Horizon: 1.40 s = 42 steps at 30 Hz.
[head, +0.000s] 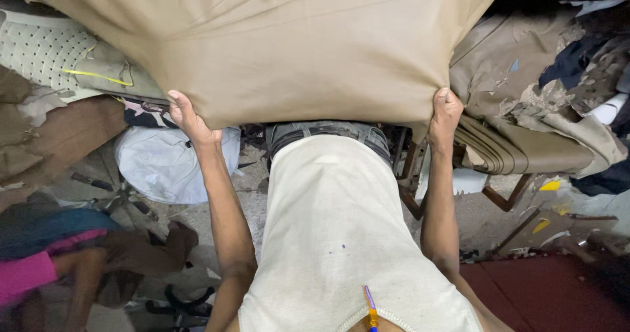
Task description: The person places cardboard templates on a large sheet of brown material and uses a pen to trace their outlines. They repeatedly reposition the templates and trace multiple shapes, then smooth the material and adjust the templates for further marking.
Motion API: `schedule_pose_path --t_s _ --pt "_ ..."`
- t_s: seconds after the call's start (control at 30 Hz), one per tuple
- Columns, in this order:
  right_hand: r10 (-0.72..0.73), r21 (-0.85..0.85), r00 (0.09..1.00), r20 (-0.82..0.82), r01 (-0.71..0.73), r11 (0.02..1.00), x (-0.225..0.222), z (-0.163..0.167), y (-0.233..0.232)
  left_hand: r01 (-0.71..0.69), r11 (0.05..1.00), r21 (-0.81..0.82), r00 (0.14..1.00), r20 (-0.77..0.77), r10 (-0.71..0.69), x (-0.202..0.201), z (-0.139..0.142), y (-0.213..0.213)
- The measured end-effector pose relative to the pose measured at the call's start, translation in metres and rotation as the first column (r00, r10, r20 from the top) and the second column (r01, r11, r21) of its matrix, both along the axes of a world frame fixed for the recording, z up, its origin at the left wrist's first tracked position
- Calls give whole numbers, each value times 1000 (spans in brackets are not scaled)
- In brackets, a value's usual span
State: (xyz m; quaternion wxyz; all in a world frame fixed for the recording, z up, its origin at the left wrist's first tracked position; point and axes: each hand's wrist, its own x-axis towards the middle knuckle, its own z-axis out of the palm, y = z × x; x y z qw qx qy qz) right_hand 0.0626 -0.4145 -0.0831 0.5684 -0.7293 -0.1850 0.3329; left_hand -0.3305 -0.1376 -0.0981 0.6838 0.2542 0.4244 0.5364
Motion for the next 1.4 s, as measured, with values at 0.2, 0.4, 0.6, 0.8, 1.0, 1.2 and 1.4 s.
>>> schedule_pose_path --t_s 0.2,0.4,0.6,0.8,1.0,1.2,1.4 --pt "-34 26 998 -52 36 999 0 0 -2 -3 1000 12 999 -49 4 -10 -1 -1" --pt "-21 -23 999 36 21 1000 0 -11 -3 -34 999 -2 987 -156 34 -5 -4 3" --pt "135 -375 987 86 -94 922 -1 -10 20 -21 994 -103 853 -520 -36 0 -16 13" --pt "2 -147 900 436 69 987 53 18 90 -216 976 -33 733 -666 140 22 -7 66" --pt "-272 14 584 765 407 913 167 66 200 -7 904 427 457 -803 382 65 40 177" --pt "-175 -129 446 878 573 810 207 76 257 361 809 464 354 -871 342 100 76 261" --pt "-137 -67 348 927 515 855 195 63 268 558 823 105 -12 -991 134 122 74 289"
